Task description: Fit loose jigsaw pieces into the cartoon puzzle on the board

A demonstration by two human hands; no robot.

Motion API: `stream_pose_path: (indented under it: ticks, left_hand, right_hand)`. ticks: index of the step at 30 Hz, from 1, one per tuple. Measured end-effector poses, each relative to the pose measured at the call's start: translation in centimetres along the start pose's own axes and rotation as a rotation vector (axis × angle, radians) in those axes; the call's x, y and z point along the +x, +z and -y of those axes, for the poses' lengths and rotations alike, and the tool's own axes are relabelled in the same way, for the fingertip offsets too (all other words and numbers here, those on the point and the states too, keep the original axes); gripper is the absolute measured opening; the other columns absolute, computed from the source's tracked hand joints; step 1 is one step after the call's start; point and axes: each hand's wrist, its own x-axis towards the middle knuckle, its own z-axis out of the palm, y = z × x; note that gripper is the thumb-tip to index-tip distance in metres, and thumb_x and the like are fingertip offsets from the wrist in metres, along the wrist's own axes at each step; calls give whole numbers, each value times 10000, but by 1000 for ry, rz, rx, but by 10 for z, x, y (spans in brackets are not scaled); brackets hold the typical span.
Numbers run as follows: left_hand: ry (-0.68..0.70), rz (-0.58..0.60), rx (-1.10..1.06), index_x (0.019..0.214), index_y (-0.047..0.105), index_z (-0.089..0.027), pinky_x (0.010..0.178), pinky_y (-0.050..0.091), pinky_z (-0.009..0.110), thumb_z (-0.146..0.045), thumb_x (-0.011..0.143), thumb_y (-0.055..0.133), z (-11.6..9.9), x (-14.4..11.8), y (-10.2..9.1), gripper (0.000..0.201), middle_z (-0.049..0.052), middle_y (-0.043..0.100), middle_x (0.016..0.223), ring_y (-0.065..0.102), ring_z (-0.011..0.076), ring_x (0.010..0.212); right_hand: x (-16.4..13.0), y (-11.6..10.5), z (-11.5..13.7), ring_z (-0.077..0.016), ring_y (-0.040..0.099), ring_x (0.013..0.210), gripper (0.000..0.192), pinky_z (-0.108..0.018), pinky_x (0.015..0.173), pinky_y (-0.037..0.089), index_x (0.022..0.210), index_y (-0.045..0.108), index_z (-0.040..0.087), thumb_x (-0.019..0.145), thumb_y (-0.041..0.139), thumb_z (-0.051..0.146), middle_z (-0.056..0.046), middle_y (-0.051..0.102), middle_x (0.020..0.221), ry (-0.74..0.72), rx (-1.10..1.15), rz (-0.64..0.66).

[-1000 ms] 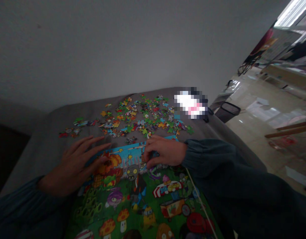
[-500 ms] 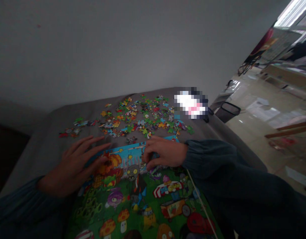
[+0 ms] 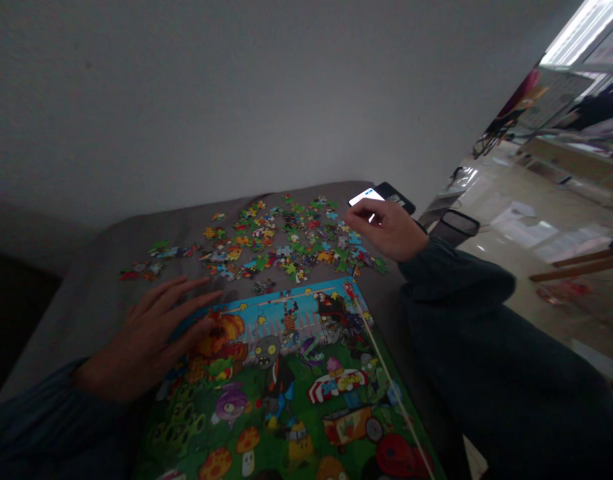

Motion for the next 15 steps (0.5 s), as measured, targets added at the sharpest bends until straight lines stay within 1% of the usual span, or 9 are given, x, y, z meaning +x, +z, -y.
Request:
stream_pose_path:
  ticks: [1, 2, 3, 6, 8, 10, 12, 15]
  left_hand:
    - [-5, 7, -2, 1365, 457, -340, 1105, 268, 535, -580, 951, 324, -1, 0, 0, 497, -1, 409, 1495, 289, 291, 1394]
    - [-10, 5, -2, 1365, 459, -334, 1104, 267, 538, -572, 953, 326, -2, 0, 0, 493, 2, 412, 1494, 287, 295, 1395]
    - [-16, -10, -3, 1360, 467, -333, 1103, 269, 540, -568, 954, 327, -3, 0, 0, 489, 4, 421, 1489, 290, 299, 1394]
    - [-22, -59, -9, 1357, 476, -355, 1102, 268, 549, -557, 950, 343, -2, -1, 2, 473, -7, 441, 1478, 303, 307, 1390]
    - [-18, -41, -14, 1372, 458, -369, 1106, 271, 548, -536, 948, 370, 1, -2, 2, 464, -15, 429, 1488, 310, 303, 1390]
    - [-15, 8, -16, 1392, 435, -380, 1105, 283, 549, -522, 942, 406, 4, -2, 2, 472, -19, 408, 1503, 304, 303, 1394]
    - [-22, 33, -18, 1401, 429, -387, 1095, 303, 553, -524, 932, 430, 8, -3, 2, 488, -18, 394, 1513, 288, 315, 1400]
    - [-44, 9, -22, 1396, 449, -391, 1076, 335, 560, -538, 921, 447, 11, -3, 4, 497, -13, 404, 1508, 296, 330, 1396]
  right_hand:
    - [2, -5, -10, -124, 502, 649, 148, -275, 624, 384, 868, 643, 167, 898, 553, 280, -15, 629, 764, 48, -66, -52]
    - [4, -9, -19, -130, 515, 659, 132, -282, 632, 386, 864, 646, 169, 890, 548, 253, -23, 639, 773, 82, -134, -72]
    - [4, -12, -27, -136, 526, 667, 124, -290, 641, 389, 864, 651, 170, 881, 548, 236, -29, 647, 777, 109, -196, -65]
    - [3, -17, -40, -146, 549, 671, 158, -303, 653, 396, 880, 669, 155, 882, 539, 246, -53, 664, 786, 145, -302, 50]
    - [2, -18, -42, -143, 558, 682, 209, -302, 663, 400, 920, 677, 141, 902, 511, 267, -68, 675, 817, 135, -308, 107]
    - [1, -17, -43, -140, 556, 680, 230, -304, 665, 399, 935, 679, 136, 916, 490, 265, -73, 679, 822, 123, -303, 105]
    - [1, -13, -42, -143, 551, 667, 213, -307, 657, 403, 933, 682, 144, 912, 500, 252, -67, 677, 805, 115, -291, 100]
    - [1, 0, -39, -147, 562, 680, 187, -301, 663, 429, 948, 685, 163, 901, 524, 245, -52, 679, 823, 56, -249, 156]
